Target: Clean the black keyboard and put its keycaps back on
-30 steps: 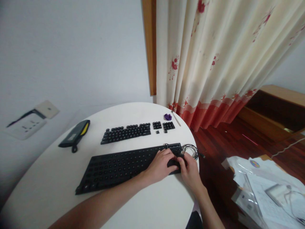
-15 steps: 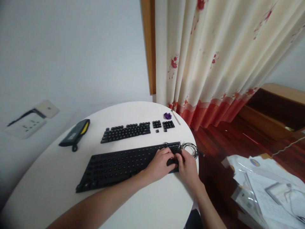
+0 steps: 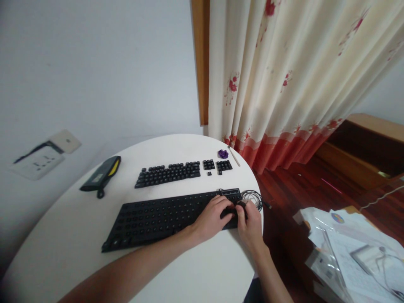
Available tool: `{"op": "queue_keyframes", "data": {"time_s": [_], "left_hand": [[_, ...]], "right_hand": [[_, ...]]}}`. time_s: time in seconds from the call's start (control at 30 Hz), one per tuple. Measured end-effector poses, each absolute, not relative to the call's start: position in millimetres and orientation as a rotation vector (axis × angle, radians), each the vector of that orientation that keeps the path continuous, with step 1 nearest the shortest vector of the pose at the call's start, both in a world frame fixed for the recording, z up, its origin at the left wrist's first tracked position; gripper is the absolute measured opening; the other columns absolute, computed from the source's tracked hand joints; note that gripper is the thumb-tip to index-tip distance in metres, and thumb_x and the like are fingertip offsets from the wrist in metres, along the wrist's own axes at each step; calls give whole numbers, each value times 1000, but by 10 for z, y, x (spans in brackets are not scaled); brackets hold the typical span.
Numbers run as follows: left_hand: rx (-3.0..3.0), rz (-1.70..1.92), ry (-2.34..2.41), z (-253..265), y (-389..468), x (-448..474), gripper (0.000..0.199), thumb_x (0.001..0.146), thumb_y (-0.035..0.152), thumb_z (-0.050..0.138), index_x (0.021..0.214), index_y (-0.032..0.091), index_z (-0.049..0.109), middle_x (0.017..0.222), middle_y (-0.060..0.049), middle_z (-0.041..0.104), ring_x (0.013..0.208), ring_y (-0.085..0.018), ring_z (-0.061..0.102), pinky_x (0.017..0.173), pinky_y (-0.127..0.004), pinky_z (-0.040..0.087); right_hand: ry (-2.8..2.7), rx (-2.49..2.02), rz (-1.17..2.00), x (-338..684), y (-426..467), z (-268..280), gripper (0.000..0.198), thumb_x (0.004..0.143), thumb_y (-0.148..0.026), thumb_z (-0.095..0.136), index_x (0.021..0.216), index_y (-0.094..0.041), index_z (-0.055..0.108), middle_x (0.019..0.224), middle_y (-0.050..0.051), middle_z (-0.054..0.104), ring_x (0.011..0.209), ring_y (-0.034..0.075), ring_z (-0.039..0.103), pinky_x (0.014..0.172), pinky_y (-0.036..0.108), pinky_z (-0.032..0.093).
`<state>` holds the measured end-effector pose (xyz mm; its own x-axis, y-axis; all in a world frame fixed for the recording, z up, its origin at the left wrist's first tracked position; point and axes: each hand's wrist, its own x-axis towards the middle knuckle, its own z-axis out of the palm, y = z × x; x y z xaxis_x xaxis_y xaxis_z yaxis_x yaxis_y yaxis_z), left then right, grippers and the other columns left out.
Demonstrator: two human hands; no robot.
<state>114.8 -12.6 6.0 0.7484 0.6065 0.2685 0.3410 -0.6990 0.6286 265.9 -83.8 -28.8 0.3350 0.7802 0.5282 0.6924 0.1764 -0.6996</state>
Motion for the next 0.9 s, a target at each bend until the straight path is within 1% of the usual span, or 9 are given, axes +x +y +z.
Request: {"op": "queue_keyframes", "data": {"time_s": [0.07,0.23,0.37,0.47,0.53,0.7,0.9], "left_hand": [[2436,650,717,71,-156,1143,17,88,17,67,102,20,57,104,-1,64,103,-18,55,94,-32,44],[2742,580,762,94,-248,1146,15,93,21,63,105,20,54,103,-1,62,100,-21,54,90,-36,44],[2851,605,764,123,-288,1131,14,97,23,55,112,21,55,105,-2,60,99,-21,53,88,-37,44],[2883,657,715,154,-300,1104,19,100,22,50,118,22,56,109,-3,60,101,-20,54,87,-35,44],[2889,691,698,161,-301,1091,21,100,21,50,119,23,58,112,-4,60,104,-20,54,88,-35,45],[2876,741,671,121,-299,1101,16,99,24,52,112,20,62,115,-6,61,108,-22,54,90,-38,46],[2898,695,648,112,-341,1128,20,95,25,60,114,19,59,118,-8,61,115,-25,51,93,-41,45]], "right_hand": [[-1379,-1560,118,2663,-834,-305,23,99,-31,44,86,-19,59,78,4,64,69,19,57,65,30,43],[-1360,-1579,105,2668,-831,-332,26,99,-32,45,77,-20,55,68,1,59,60,16,53,58,28,40],[-1341,-1553,85,2667,-850,-324,27,98,-34,48,76,-20,55,68,1,59,60,16,52,58,28,40],[-1336,-1542,72,2667,-864,-310,27,98,-34,48,76,-20,55,67,1,59,60,16,52,58,28,40],[-1336,-1540,68,2667,-867,-308,27,98,-33,48,77,-20,56,68,1,59,60,16,52,58,28,40],[-1361,-1530,85,2659,-862,-315,26,98,-30,47,76,-20,55,68,1,59,59,15,51,57,28,38],[-1360,-1519,123,2644,-873,-266,30,98,-28,46,69,-21,46,59,-3,48,54,13,42,52,26,34]]}}
